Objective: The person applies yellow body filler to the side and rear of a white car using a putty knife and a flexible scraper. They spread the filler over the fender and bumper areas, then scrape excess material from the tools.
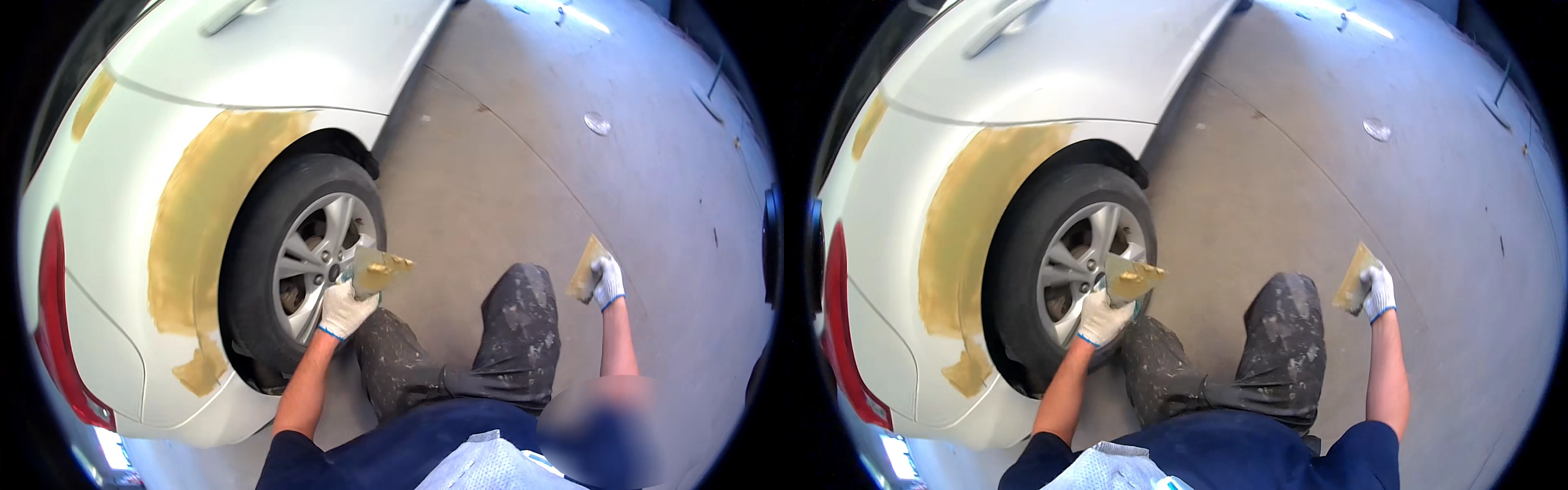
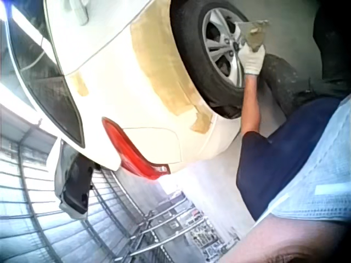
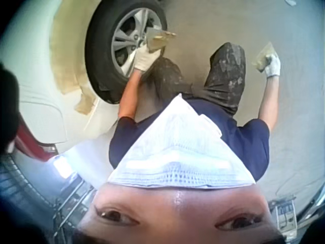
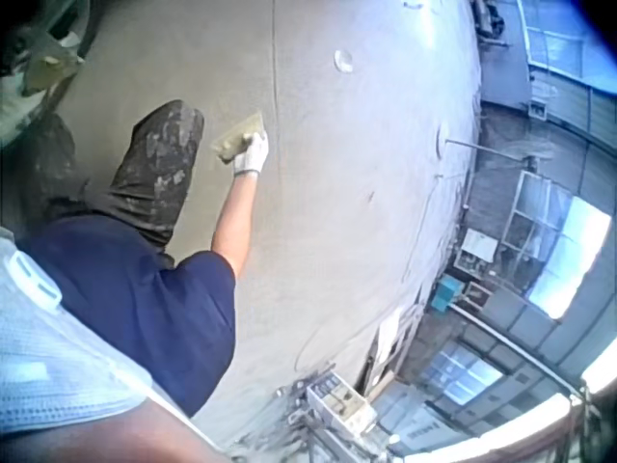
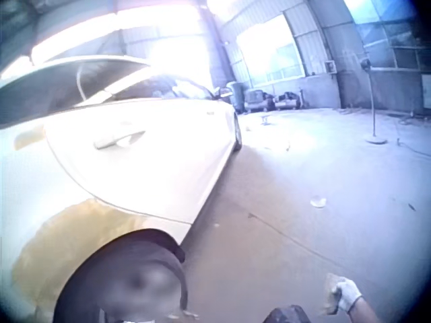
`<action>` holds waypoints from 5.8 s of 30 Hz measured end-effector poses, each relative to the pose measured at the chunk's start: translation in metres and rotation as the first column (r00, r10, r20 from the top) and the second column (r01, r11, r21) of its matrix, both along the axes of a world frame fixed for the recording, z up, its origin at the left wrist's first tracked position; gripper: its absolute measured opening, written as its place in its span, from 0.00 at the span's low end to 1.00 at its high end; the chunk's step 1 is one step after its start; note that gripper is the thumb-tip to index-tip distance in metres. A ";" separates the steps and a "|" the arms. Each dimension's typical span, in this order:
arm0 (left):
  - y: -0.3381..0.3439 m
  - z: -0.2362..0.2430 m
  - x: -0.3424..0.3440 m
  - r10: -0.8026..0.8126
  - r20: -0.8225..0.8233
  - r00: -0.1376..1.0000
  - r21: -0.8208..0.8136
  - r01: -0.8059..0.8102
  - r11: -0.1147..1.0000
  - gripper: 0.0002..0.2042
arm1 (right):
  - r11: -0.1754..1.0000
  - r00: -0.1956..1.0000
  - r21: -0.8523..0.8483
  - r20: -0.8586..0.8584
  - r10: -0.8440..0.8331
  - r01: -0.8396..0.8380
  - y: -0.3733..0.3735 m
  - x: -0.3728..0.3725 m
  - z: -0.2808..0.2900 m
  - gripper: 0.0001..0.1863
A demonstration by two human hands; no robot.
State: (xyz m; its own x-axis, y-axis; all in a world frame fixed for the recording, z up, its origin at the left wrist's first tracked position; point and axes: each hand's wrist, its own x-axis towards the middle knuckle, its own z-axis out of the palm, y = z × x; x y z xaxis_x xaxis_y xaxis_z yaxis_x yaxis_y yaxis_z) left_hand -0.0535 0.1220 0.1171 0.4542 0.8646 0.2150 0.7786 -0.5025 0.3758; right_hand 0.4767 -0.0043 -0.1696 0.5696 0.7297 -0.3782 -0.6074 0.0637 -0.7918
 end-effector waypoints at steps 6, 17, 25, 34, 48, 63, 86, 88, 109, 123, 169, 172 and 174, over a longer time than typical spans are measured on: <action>0.017 -0.034 0.122 0.005 0.188 0.982 -0.218 0.036 0.975 0.16 | 0.938 0.965 -0.243 -0.031 -0.262 0.247 -0.191 0.126 -0.061 0.02; 0.084 0.018 0.152 0.124 0.387 0.914 -0.284 -0.010 0.959 0.15 | 0.978 0.974 -0.056 0.095 0.205 -0.201 0.154 0.100 0.081 0.09; 0.151 0.044 0.176 0.254 0.323 0.912 -0.455 -0.086 0.886 0.17 | 0.796 0.749 0.046 0.376 0.546 -0.604 0.385 -0.024 0.386 0.25; 0.102 0.169 0.126 0.243 -0.231 0.942 -0.740 -0.332 0.584 0.22 | 0.749 0.751 -0.068 -0.004 0.660 -0.659 0.371 -0.049 0.536 0.20; 0.200 0.343 0.245 0.583 0.012 0.812 -0.805 -0.338 0.487 0.15 | 0.832 0.871 0.258 0.164 0.463 -0.491 0.535 0.084 0.806 0.19; 0.411 0.382 0.386 0.600 -0.096 0.794 -0.729 -0.466 0.501 0.19 | 0.562 0.093 0.100 0.995 -0.042 -0.821 0.854 0.111 0.832 0.21; 0.371 0.287 0.469 0.980 -0.098 -0.172 -0.981 -0.150 -0.124 0.10 | 0.187 -0.119 0.015 0.719 -0.685 -0.982 1.057 -0.038 0.680 0.29; 0.364 0.286 0.470 0.977 -0.082 -0.198 -0.981 -0.157 -0.114 0.10 | 0.183 -0.111 0.021 0.724 -0.681 -0.983 1.056 -0.038 0.681 0.29; 0.365 0.302 0.474 0.988 -0.148 -0.033 -0.980 -0.126 -0.151 0.11 | 0.238 -0.153 0.006 0.748 -0.645 -0.971 1.042 -0.014 0.685 0.31; 0.375 0.309 0.477 0.992 -0.100 -0.077 -0.989 -0.102 -0.107 0.11 | 0.226 -0.148 0.014 0.719 -0.679 -0.974 1.032 -0.032 0.650 0.31; 0.374 0.309 0.481 0.991 -0.075 -0.113 -0.996 -0.030 -0.079 0.12 | 0.184 -0.183 -0.079 0.728 -0.660 -0.980 1.039 -0.046 0.696 0.26; 0.376 0.309 0.481 0.992 -0.059 -0.110 -0.997 -0.051 -0.065 0.12 | 0.195 -0.199 -0.089 0.714 -0.671 -0.977 1.031 -0.027 0.670 0.26; 0.377 0.312 0.481 0.993 -0.050 -0.110 -0.996 -0.072 -0.058 0.12 | 0.191 -0.280 -0.205 0.726 -0.628 -0.960 1.015 -0.018 0.681 0.32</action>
State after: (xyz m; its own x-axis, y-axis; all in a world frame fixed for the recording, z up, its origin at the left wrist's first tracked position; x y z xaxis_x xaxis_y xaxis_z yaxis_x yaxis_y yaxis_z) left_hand 0.4278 0.4993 0.4293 -0.3256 0.3781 -0.8666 -0.4220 0.7621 0.4911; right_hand 0.4583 1.0104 0.5111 -0.8561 0.0670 0.5125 0.1166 0.9910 0.0653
